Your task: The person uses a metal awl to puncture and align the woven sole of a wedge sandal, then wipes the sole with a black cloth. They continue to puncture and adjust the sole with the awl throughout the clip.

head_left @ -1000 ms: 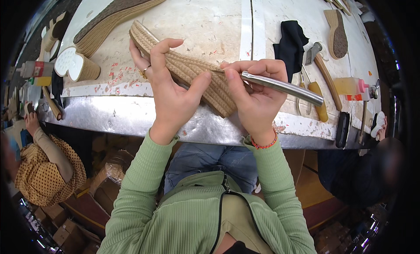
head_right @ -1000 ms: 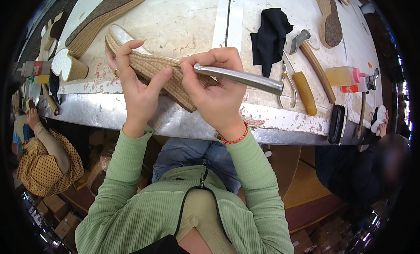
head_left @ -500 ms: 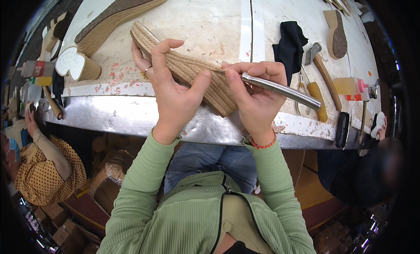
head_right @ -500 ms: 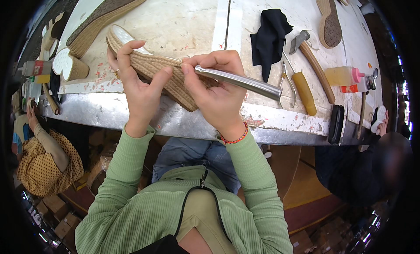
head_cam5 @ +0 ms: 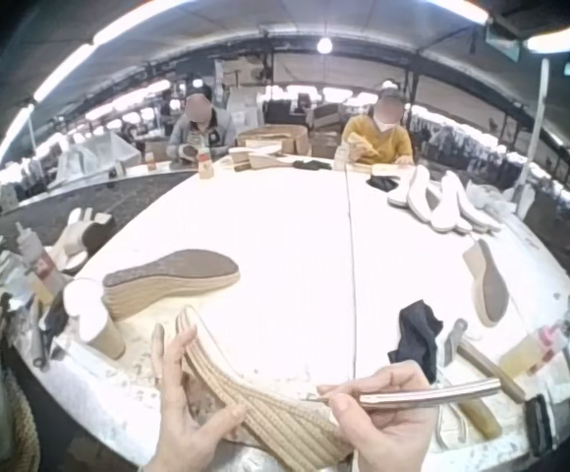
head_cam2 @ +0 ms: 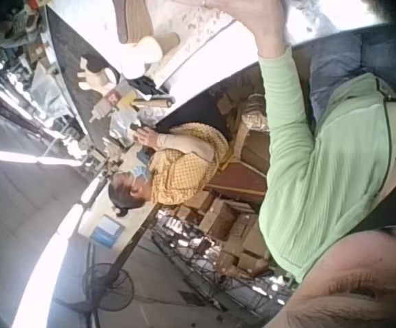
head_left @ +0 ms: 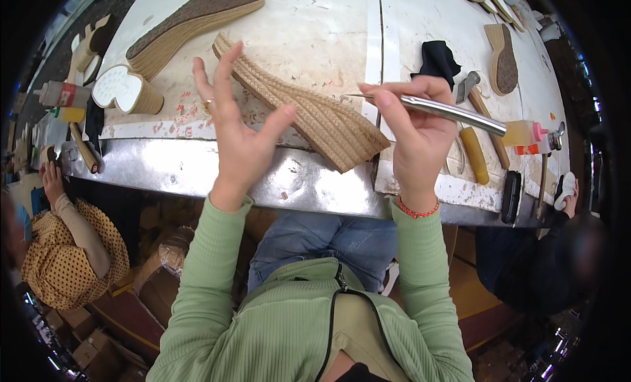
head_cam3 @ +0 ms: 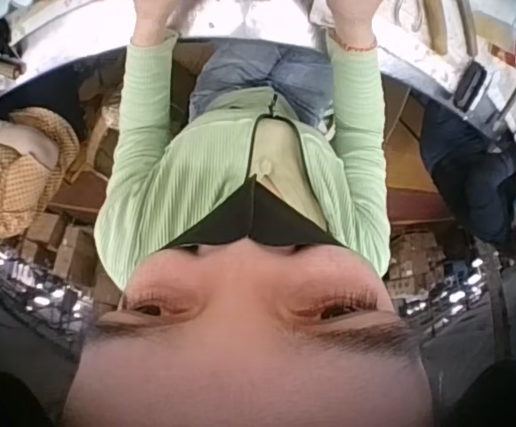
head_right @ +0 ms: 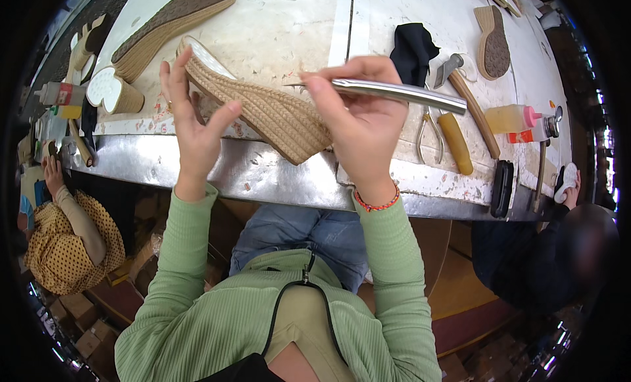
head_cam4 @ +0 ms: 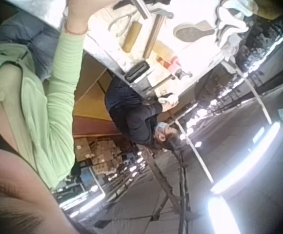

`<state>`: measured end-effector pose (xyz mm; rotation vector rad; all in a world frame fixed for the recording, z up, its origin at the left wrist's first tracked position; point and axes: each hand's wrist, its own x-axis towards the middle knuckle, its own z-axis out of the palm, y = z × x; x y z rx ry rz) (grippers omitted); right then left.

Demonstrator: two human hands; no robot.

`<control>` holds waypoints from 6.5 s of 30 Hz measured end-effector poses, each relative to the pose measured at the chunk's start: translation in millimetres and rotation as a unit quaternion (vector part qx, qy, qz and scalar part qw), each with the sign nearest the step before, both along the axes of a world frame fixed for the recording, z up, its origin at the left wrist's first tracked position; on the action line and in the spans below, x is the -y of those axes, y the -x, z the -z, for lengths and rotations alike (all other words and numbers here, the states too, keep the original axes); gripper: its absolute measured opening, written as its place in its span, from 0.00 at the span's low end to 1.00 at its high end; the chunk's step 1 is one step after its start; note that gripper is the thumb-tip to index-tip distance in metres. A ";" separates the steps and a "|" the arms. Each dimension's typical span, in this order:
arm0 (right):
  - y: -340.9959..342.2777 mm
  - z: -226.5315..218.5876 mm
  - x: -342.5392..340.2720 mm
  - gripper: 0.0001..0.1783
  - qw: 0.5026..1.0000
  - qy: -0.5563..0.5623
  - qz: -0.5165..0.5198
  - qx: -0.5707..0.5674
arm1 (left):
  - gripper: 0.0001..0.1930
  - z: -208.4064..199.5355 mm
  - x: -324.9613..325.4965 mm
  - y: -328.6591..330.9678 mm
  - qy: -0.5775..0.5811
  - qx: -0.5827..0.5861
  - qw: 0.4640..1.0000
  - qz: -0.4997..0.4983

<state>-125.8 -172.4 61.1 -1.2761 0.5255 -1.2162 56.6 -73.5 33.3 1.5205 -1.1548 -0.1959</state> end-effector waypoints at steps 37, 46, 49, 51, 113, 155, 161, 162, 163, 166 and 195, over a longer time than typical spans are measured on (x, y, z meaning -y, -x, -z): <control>-53.2 5.9 -12.4 0.11 0.994 0.074 0.030 -0.079 | 0.45 21.5 22.1 -9.5 0.043 -0.098 0.994 0.031; -29.4 -13.4 14.2 0.08 0.986 -0.152 -0.059 -0.015 | 0.48 19.6 23.5 -8.8 0.017 -0.050 0.999 0.007; -15.3 -22.5 24.0 0.12 0.985 -0.156 -0.049 0.054 | 0.47 17.9 23.1 -9.7 0.025 -0.037 0.999 0.009; -3.7 -27.1 30.4 0.10 0.988 -0.134 -0.041 0.065 | 0.46 16.7 22.2 -9.7 0.029 -0.048 0.998 0.017; 203.7 0.4 40.3 0.22 0.911 0.015 0.172 -0.374 | 0.45 20.8 21.8 -36.7 0.073 -0.118 0.989 0.057; 10.5 -54.4 -24.0 0.22 0.876 0.109 -0.208 -0.422 | 0.47 12.0 17.2 -41.6 0.058 -0.086 0.993 0.057; 10.1 -64.0 -27.8 0.24 0.746 0.346 -0.160 -0.546 | 0.51 12.4 17.1 -45.0 0.050 -0.092 0.992 0.072; 8.7 -70.3 -32.8 0.24 0.669 0.430 -0.120 -0.594 | 0.51 12.3 16.7 -45.5 0.048 -0.095 0.991 0.075; 7.1 -72.2 -29.3 0.25 0.689 0.404 -0.139 -0.586 | 0.52 13.1 15.7 -46.6 0.045 -0.092 0.992 0.077; 9.0 -69.2 -5.9 0.25 0.816 0.174 -0.265 -0.484 | 0.53 14.7 15.6 -46.5 0.046 -0.094 0.991 0.084; -29.2 22.6 -104.3 0.33 0.899 0.200 -0.029 -0.388 | 0.48 16.8 14.3 -48.3 0.032 -0.129 0.989 0.070</control>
